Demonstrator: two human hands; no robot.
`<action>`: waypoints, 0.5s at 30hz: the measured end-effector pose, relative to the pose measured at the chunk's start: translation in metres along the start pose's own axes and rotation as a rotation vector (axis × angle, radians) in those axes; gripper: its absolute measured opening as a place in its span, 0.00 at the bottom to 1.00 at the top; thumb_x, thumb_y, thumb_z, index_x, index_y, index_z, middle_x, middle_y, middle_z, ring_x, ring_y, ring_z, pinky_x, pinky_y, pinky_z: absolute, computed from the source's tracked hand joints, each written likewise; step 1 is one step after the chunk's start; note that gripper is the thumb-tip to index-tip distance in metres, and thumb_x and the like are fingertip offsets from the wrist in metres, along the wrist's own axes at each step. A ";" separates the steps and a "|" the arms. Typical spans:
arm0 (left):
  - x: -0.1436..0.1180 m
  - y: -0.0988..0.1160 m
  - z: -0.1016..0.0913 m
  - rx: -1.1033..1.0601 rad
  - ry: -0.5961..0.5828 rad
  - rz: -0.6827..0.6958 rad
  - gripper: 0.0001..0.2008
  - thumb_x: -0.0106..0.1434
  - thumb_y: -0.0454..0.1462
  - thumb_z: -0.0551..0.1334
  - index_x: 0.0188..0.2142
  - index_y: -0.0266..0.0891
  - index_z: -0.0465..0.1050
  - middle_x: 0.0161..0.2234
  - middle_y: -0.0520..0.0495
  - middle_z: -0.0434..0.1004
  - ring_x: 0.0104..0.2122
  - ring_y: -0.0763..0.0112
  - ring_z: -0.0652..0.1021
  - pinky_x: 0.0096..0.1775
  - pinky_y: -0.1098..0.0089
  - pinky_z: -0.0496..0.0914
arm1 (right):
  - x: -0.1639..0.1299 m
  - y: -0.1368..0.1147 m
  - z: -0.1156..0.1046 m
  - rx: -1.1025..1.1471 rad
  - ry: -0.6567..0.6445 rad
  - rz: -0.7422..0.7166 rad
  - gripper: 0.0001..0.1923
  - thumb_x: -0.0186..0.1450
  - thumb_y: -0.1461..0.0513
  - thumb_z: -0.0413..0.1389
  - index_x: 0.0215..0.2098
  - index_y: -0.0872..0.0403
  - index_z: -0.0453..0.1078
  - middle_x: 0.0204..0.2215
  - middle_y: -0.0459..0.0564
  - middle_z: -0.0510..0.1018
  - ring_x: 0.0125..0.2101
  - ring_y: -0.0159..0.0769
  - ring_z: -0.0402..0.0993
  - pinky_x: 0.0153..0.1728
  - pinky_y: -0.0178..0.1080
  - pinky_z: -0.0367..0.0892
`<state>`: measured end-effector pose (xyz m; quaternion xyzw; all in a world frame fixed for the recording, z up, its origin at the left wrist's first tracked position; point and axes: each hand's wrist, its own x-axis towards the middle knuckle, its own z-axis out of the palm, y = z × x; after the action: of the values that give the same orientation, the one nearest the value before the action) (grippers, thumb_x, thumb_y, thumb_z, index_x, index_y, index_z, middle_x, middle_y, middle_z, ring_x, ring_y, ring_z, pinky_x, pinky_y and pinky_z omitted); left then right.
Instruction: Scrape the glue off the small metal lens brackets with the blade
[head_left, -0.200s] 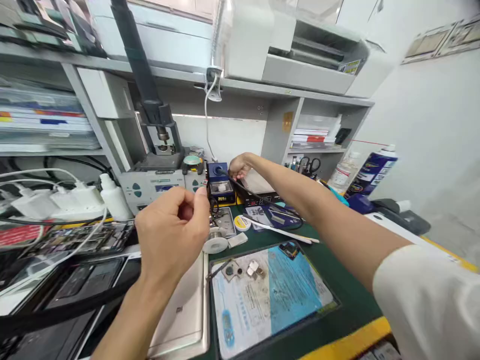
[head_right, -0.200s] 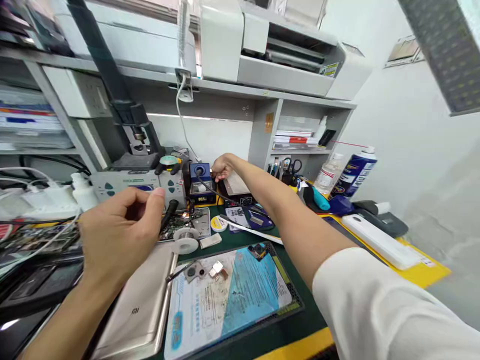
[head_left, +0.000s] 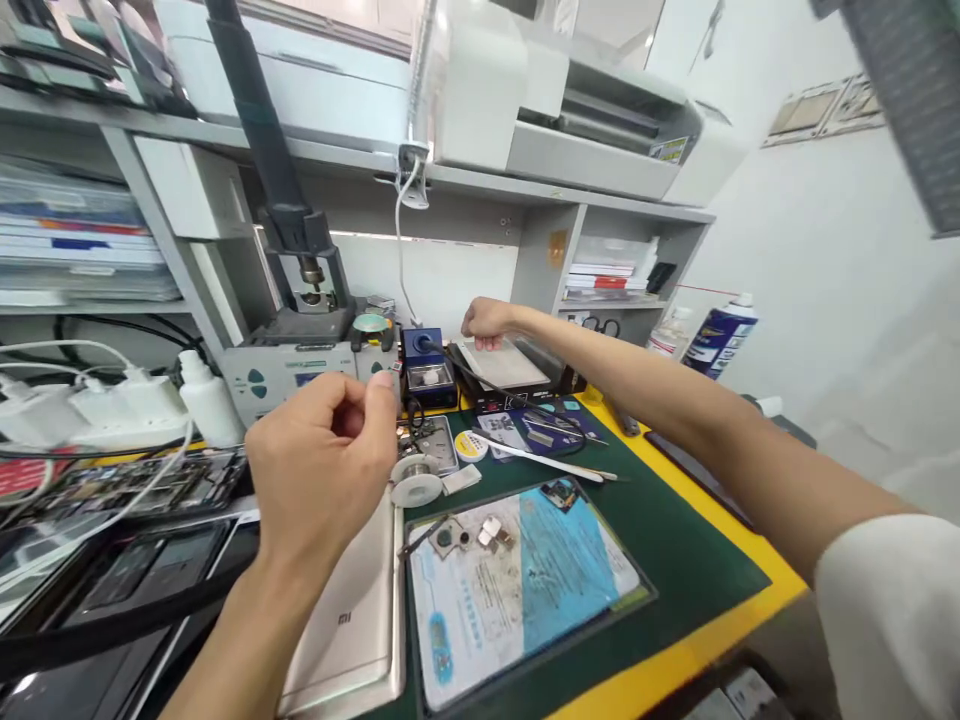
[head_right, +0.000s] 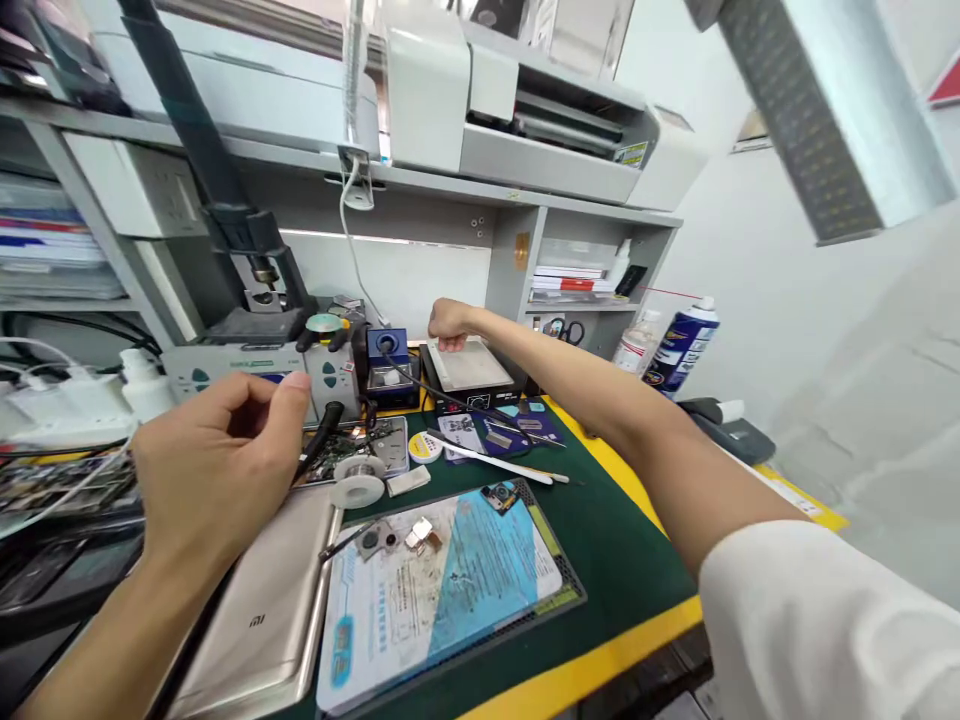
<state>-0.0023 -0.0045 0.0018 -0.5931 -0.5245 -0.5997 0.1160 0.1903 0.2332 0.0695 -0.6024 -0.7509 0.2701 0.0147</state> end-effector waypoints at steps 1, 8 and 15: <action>0.000 0.001 0.000 -0.006 0.004 0.003 0.17 0.66 0.40 0.63 0.20 0.40 0.68 0.15 0.58 0.62 0.17 0.78 0.64 0.25 0.73 0.58 | -0.018 0.010 -0.005 0.000 0.050 -0.003 0.20 0.74 0.56 0.60 0.60 0.56 0.70 0.56 0.57 0.76 0.50 0.45 0.78 0.50 0.51 0.77; 0.000 0.006 0.000 -0.029 0.034 0.022 0.17 0.64 0.44 0.63 0.21 0.40 0.69 0.15 0.58 0.62 0.17 0.78 0.64 0.25 0.73 0.56 | -0.156 0.098 -0.007 -0.049 0.058 0.073 0.16 0.74 0.56 0.60 0.56 0.56 0.73 0.52 0.54 0.78 0.46 0.43 0.79 0.46 0.48 0.78; -0.002 0.002 0.001 0.019 0.018 -0.016 0.15 0.60 0.47 0.63 0.22 0.41 0.72 0.15 0.57 0.66 0.17 0.75 0.67 0.25 0.72 0.57 | -0.184 0.129 0.044 -0.043 -0.062 0.031 0.16 0.74 0.56 0.60 0.55 0.56 0.73 0.51 0.53 0.79 0.45 0.42 0.79 0.45 0.47 0.78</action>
<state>0.0008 -0.0057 0.0010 -0.5826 -0.5338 -0.6007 0.1217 0.3409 0.0653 0.0336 -0.6057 -0.7470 0.2727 -0.0256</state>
